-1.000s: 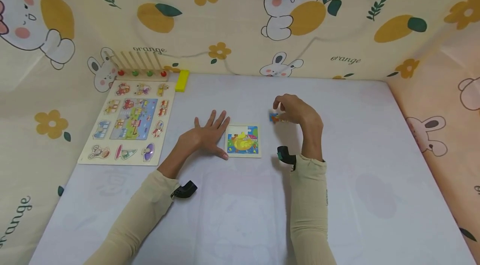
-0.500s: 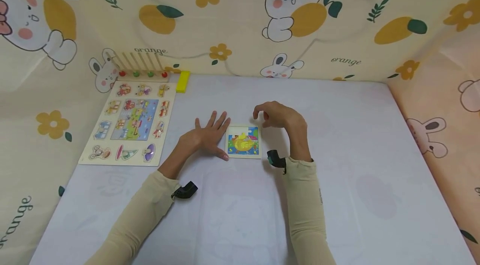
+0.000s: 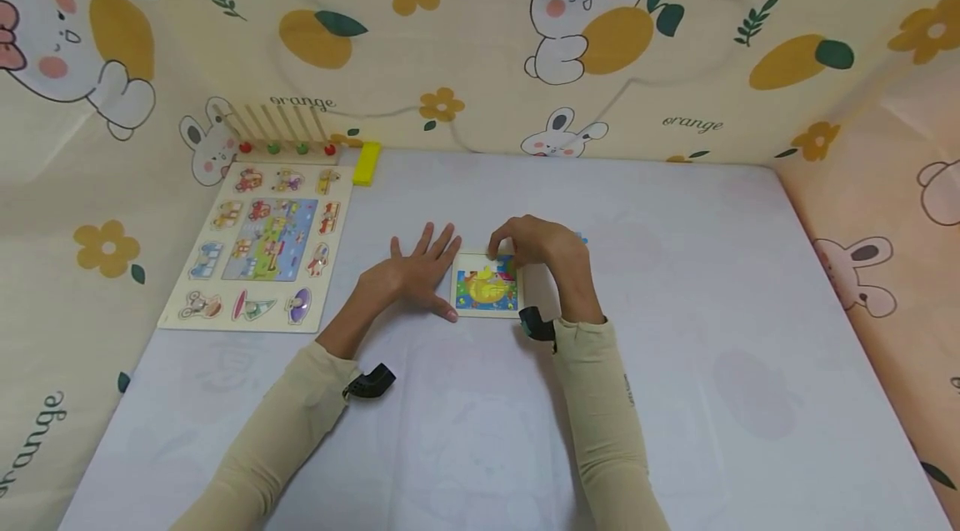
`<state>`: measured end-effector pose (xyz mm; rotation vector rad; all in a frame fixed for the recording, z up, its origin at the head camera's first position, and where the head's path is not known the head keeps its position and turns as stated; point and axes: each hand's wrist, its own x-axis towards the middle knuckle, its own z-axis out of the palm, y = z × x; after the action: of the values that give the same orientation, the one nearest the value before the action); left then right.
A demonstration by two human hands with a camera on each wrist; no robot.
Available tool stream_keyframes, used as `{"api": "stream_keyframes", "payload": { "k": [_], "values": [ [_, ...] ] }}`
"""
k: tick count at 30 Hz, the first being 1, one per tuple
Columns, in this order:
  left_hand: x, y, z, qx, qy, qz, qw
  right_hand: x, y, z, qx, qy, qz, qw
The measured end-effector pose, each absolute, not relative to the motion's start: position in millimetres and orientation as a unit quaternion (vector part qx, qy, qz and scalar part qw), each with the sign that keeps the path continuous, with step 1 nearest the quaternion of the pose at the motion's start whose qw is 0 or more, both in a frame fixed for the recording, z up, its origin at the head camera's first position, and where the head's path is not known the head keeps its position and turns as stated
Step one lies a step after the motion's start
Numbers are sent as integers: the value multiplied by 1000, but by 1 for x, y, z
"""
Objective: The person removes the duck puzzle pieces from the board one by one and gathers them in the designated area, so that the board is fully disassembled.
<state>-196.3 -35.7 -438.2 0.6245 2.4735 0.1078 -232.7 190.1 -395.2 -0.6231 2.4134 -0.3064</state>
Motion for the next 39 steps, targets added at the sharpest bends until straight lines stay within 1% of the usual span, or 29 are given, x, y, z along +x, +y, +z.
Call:
{"api": "stream_keyframes", "payload": {
  "k": [8,17,26,32,36,39],
  "values": [
    [-196,-36,-439,233,926,41,294,-234,187,-399,-226,915,-111,316],
    [-196,-36,-439,236,926,43,292,-237,186,-402,-240,913,-121,307],
    [-196,-37,-440,237,927,39,287,-235,189,-402,-249,914,-143,287],
    [-196,-36,-439,233,927,42,290,-234,203,-395,-243,916,-189,257],
    [-196,-36,-438,234,926,44,292,-232,216,-384,-237,917,-224,230],
    [-195,-36,-437,235,926,45,291,-229,230,-376,-216,919,-253,211]
  ]
}}
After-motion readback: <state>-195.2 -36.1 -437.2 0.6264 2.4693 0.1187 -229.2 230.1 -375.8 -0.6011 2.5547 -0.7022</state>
